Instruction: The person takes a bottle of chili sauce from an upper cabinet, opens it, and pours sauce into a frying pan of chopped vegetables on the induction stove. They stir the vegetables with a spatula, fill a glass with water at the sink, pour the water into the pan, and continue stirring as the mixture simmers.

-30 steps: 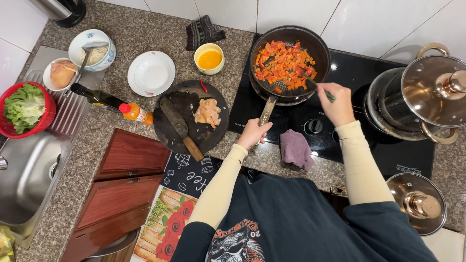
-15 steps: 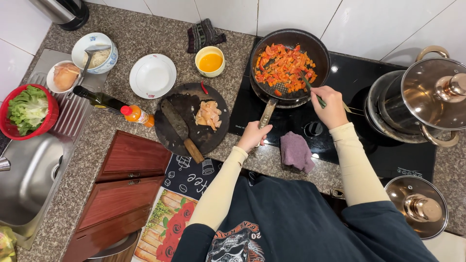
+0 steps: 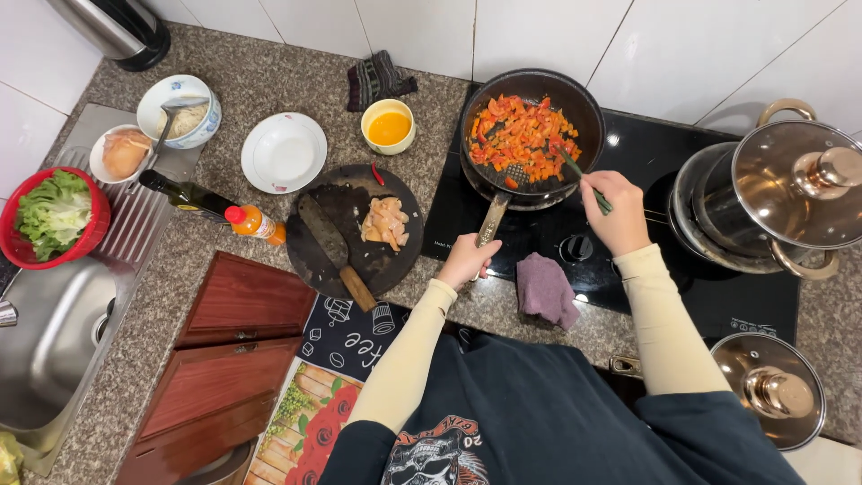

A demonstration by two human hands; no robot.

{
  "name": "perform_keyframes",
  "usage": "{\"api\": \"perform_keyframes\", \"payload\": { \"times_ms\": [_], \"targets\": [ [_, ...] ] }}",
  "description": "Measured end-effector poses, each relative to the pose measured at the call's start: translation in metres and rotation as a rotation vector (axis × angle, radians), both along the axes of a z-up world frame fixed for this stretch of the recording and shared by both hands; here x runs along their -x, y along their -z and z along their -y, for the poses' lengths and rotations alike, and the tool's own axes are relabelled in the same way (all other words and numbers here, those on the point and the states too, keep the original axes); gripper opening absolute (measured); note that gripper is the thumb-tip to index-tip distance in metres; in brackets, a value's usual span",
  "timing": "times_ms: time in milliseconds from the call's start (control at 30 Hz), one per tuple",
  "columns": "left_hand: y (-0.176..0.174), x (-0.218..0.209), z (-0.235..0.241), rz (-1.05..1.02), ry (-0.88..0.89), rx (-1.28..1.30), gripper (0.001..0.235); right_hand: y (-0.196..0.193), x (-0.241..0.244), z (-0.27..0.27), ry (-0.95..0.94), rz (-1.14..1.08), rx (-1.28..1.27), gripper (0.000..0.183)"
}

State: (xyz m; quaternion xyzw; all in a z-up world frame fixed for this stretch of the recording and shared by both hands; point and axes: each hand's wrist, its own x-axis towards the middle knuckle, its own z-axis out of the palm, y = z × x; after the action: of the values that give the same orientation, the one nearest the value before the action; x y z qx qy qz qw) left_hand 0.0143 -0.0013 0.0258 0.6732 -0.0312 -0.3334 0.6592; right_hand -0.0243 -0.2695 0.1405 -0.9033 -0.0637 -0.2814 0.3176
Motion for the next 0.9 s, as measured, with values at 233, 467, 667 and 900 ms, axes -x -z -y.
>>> {"api": "perform_keyframes", "payload": {
  "times_ms": [233,467,667,900],
  "targets": [
    [-0.002,0.000,0.000,-0.008,0.015,-0.016,0.030,-0.007,0.020,-0.001,0.022,-0.122,0.046,0.012],
    [0.002,0.003,0.001,0.001,-0.026,-0.002,0.029,-0.067,0.038,0.009,-0.079,-0.247,0.214,0.015],
    [0.002,-0.002,0.002,0.037,-0.018,-0.009,0.038,-0.100,0.047,0.012,-0.069,-0.217,0.157,0.012],
    [-0.026,0.004,-0.004,-0.018,-0.082,0.010,0.041,-0.103,0.054,-0.001,-0.038,-0.137,0.007,0.012]
  ]
}}
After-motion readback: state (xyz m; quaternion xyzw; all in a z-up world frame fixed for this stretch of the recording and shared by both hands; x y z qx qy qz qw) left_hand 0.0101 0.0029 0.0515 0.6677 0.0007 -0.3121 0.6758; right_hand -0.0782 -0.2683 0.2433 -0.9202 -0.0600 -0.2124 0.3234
